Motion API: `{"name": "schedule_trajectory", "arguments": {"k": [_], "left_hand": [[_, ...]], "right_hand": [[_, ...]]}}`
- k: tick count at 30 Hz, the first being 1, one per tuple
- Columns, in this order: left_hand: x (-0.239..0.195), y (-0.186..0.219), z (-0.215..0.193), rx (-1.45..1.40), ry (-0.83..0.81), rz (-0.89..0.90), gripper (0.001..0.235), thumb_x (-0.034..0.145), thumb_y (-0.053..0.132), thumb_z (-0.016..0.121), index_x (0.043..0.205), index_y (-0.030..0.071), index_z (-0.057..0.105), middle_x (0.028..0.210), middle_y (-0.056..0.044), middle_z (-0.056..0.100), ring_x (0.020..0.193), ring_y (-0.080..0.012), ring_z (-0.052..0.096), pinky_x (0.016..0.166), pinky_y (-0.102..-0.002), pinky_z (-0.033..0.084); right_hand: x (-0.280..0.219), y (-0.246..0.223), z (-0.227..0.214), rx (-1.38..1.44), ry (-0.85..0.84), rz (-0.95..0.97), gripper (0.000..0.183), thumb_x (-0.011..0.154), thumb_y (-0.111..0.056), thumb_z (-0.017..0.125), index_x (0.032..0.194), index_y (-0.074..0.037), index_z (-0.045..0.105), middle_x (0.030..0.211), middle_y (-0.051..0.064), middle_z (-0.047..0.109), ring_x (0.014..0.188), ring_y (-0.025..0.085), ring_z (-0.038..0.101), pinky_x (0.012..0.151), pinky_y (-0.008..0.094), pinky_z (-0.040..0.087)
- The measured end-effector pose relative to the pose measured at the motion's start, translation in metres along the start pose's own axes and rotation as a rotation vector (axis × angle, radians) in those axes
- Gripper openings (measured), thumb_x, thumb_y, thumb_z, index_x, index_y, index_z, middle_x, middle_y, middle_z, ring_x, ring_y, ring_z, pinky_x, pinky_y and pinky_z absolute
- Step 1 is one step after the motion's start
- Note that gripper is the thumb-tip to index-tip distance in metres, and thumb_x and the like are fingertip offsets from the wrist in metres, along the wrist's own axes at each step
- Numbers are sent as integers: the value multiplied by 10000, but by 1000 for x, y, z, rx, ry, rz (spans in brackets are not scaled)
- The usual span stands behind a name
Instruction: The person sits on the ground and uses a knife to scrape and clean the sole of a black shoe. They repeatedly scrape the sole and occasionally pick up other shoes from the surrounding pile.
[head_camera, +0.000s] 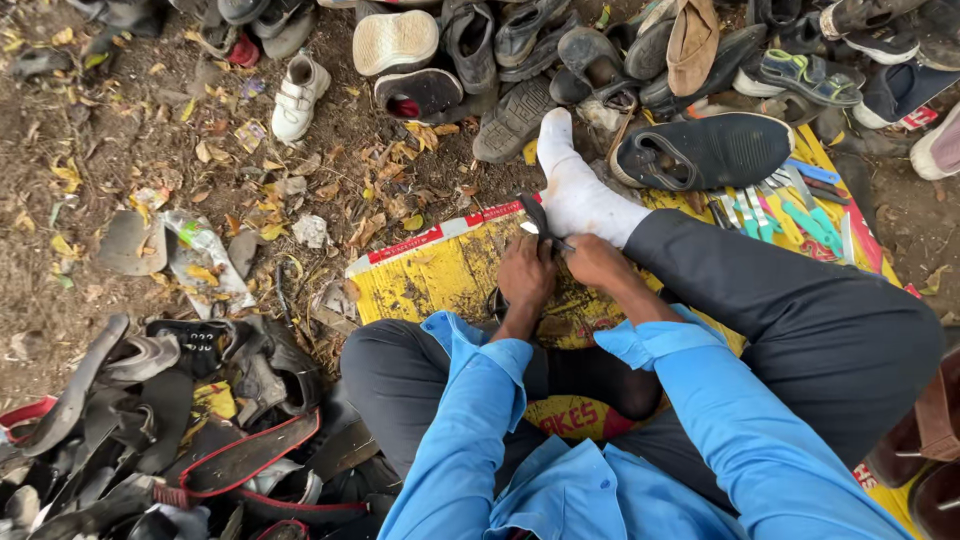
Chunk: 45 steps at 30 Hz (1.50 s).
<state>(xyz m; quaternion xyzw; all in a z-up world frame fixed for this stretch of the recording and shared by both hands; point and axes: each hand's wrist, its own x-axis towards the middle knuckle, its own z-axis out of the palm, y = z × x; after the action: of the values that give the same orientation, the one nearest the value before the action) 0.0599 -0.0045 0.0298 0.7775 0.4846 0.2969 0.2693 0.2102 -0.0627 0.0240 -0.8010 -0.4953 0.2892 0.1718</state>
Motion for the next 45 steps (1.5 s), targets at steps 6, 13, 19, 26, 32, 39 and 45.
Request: {"name": "schedule_trajectory", "arguments": {"k": [6,13,19,26,32,39,45], "left_hand": [[5,-15,13,-101,34,-121,288,934,292,687,1034,26,731,984,-199,717,923,-416,675,821,-503,524],[2,-27,17,-253,9,-72,297,917,262,714,1039,-8,736,958,-231,713,899,-425,683,804,-493,527],[3,-22,4,-353,63,-150,276,888,249,733,998,-5,736,915,-243,704,863,-426,693,773,-485,530],[0,-19,18,-353,79,-48,257,890,236,743,925,-18,726,882,-260,703,836,-433,690,756,-476,527],[11,-19,21,-361,72,-254,283,892,246,731,984,-21,748,822,-231,723,724,-357,711,717,-445,539],[16,-32,17,-733,34,-345,209,907,171,738,908,-39,743,688,-21,623,648,-95,522,578,-310,447],[18,-47,21,-1027,-12,-363,176,939,112,697,800,5,686,700,62,579,629,-60,449,559,-257,365]], "right_hand": [[-61,6,17,-5,147,-82,243,930,-239,618,978,-11,689,894,293,687,870,493,662,761,577,494],[-31,12,43,129,125,-27,220,936,-207,608,969,-5,689,870,293,677,820,474,662,735,548,508],[-99,-20,39,32,88,13,249,938,-222,601,1046,-7,665,850,291,690,804,495,655,696,593,468],[-34,8,67,1,137,97,216,831,-125,600,968,-1,711,976,309,688,946,522,648,822,598,506],[-26,18,67,77,91,68,236,841,-105,580,1019,-1,694,981,316,678,950,521,638,810,594,502],[-93,-9,26,97,88,4,258,935,-254,620,1069,-44,686,965,292,689,924,502,656,775,583,503],[-63,-42,19,26,70,12,249,972,-264,605,1048,-42,690,946,279,702,919,488,671,801,569,514]]}}
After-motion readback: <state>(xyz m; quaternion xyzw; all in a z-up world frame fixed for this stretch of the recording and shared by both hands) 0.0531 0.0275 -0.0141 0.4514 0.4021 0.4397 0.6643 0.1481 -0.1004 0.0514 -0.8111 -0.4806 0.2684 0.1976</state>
